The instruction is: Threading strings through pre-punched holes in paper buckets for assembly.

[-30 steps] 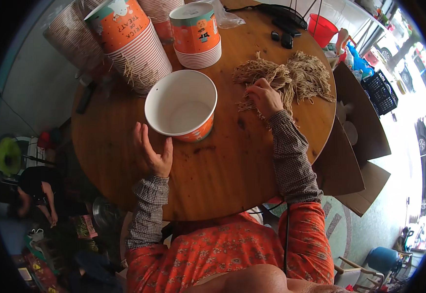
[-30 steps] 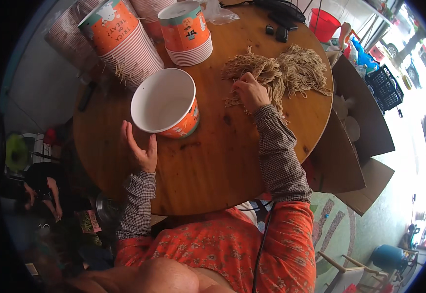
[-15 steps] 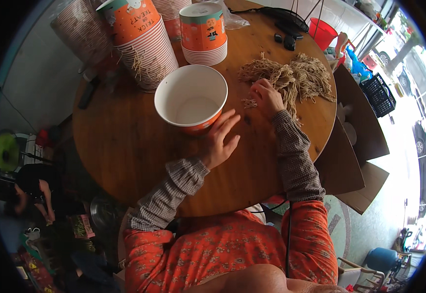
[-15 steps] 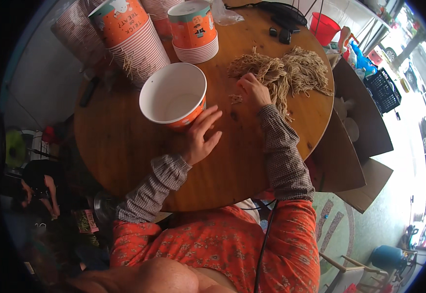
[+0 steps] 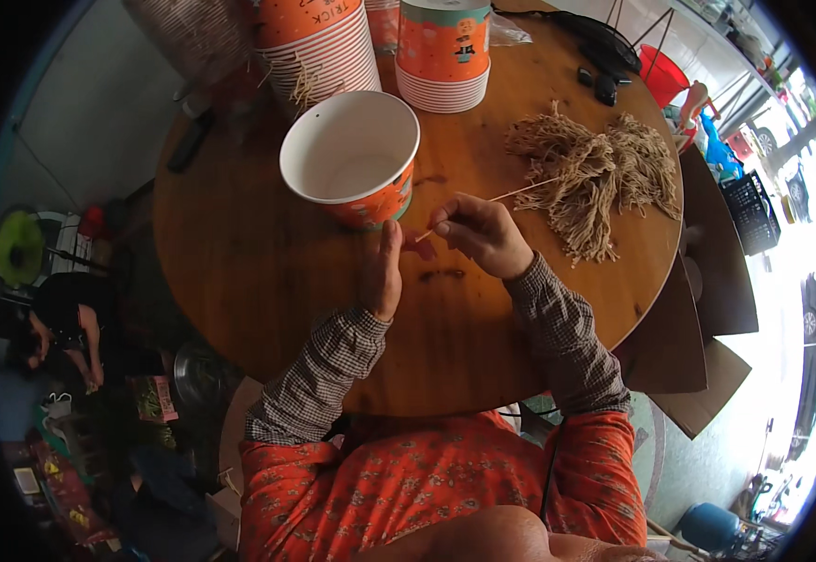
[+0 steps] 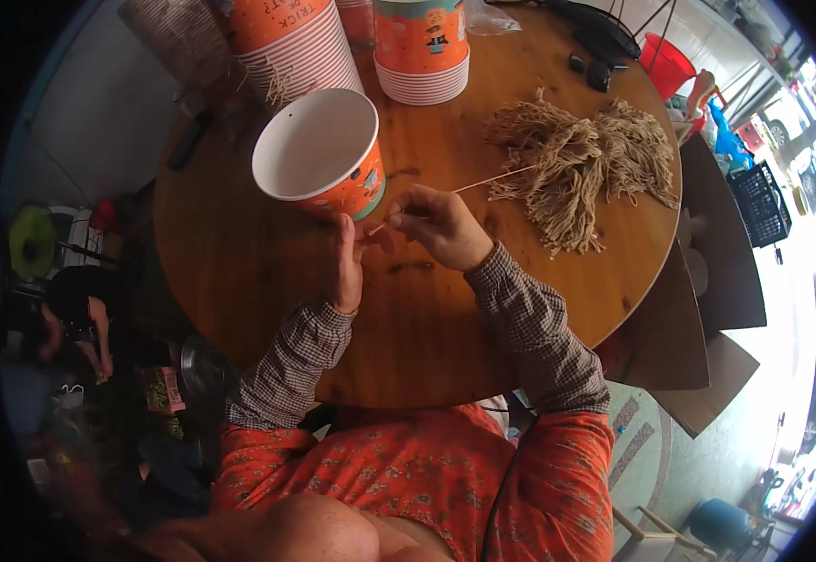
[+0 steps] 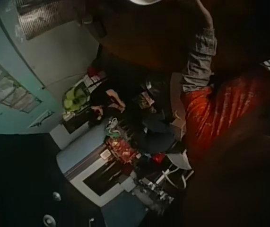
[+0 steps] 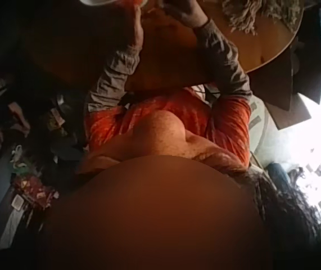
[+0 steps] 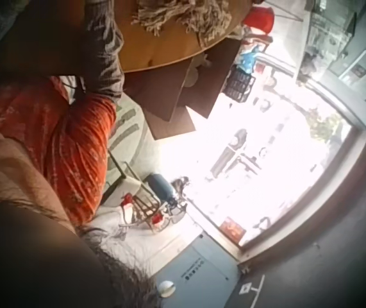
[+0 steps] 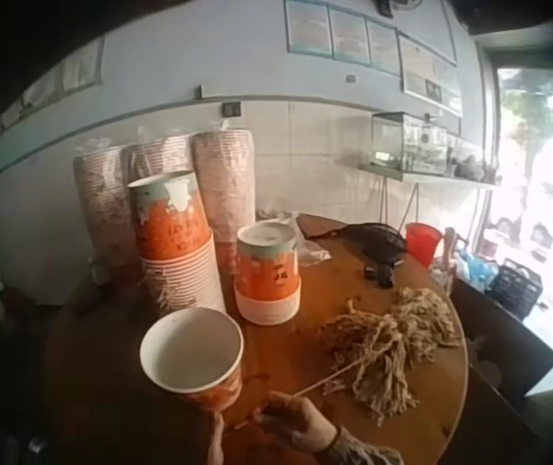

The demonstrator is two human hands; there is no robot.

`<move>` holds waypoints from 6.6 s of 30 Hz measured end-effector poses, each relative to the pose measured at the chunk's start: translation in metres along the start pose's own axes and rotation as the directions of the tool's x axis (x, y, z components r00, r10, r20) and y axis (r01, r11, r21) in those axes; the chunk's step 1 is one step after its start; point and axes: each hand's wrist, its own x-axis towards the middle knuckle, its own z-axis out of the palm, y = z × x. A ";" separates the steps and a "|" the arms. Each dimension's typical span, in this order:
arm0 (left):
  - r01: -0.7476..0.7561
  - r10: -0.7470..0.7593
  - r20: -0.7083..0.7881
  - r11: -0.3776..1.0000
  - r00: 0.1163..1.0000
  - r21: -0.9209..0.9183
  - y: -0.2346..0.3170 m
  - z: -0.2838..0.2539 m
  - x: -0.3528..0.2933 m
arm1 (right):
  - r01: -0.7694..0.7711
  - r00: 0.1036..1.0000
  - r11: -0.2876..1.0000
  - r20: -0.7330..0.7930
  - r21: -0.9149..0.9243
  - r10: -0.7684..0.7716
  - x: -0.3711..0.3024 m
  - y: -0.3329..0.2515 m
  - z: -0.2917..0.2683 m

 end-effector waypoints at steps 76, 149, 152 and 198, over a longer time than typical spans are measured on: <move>-0.564 0.724 0.127 0.402 0.678 0.721 0.061 -0.014 -0.003 | 0.295 0.835 0.951 -0.458 -0.093 -0.304 -0.006 -0.001 0.048; -0.077 0.062 0.264 0.996 0.962 0.047 0.136 -0.028 0.025 | 0.513 0.834 0.780 -0.005 -0.358 -0.551 -0.012 -0.007 0.054; -0.091 0.046 0.269 0.983 0.962 0.157 0.127 -0.029 0.021 | 0.330 0.933 0.881 -0.023 -0.339 -0.359 -0.018 -0.014 0.055; 0.121 -0.159 0.348 0.984 0.924 0.129 0.118 -0.004 0.027 | 0.483 0.705 0.587 -0.109 -0.650 -0.700 -0.024 -0.024 0.017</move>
